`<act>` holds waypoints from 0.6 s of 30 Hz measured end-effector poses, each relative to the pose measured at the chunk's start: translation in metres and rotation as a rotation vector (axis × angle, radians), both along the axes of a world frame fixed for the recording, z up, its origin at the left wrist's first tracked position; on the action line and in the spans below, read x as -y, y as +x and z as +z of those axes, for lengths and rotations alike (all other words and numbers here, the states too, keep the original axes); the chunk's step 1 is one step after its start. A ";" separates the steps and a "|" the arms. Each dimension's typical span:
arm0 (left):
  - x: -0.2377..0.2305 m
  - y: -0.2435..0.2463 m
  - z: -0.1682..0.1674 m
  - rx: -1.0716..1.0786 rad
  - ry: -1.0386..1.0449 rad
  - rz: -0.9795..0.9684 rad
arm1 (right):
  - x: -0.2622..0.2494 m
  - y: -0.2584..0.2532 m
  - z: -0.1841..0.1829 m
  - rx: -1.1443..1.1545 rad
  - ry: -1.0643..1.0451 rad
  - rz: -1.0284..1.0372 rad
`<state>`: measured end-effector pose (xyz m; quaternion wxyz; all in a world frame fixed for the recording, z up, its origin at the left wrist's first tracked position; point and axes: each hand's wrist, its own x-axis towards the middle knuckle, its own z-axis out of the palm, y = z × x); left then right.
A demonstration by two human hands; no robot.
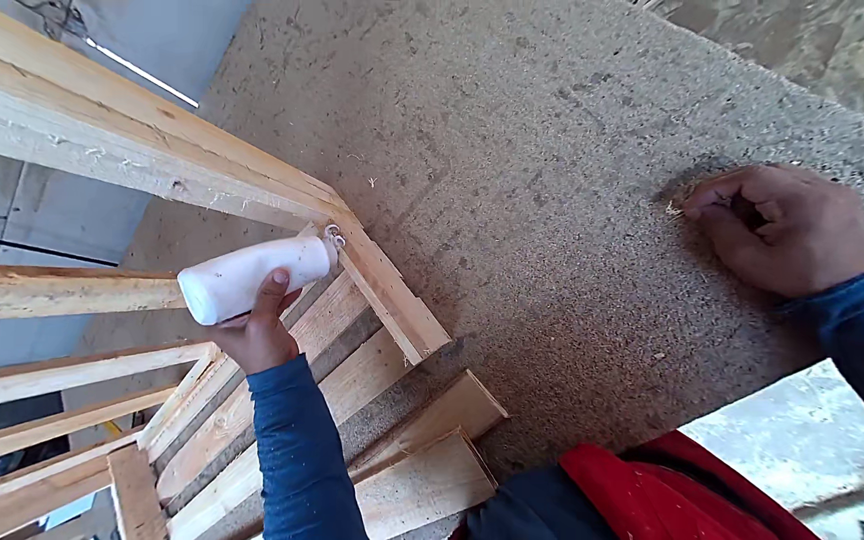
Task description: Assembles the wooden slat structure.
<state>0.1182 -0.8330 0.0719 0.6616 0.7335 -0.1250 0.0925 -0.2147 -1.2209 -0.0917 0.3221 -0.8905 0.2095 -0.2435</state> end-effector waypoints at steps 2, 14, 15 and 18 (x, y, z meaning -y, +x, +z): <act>0.001 -0.002 -0.003 0.001 0.000 -0.019 | 0.000 -0.001 0.000 0.000 0.002 -0.003; -0.001 -0.004 0.004 0.043 0.068 -0.040 | 0.000 -0.002 0.000 0.005 -0.002 -0.001; 0.000 -0.004 0.004 0.100 0.118 -0.045 | 0.000 -0.002 -0.001 0.005 -0.002 -0.001; 0.003 -0.002 0.007 0.324 0.243 -0.019 | -0.001 -0.002 -0.002 0.012 -0.001 0.001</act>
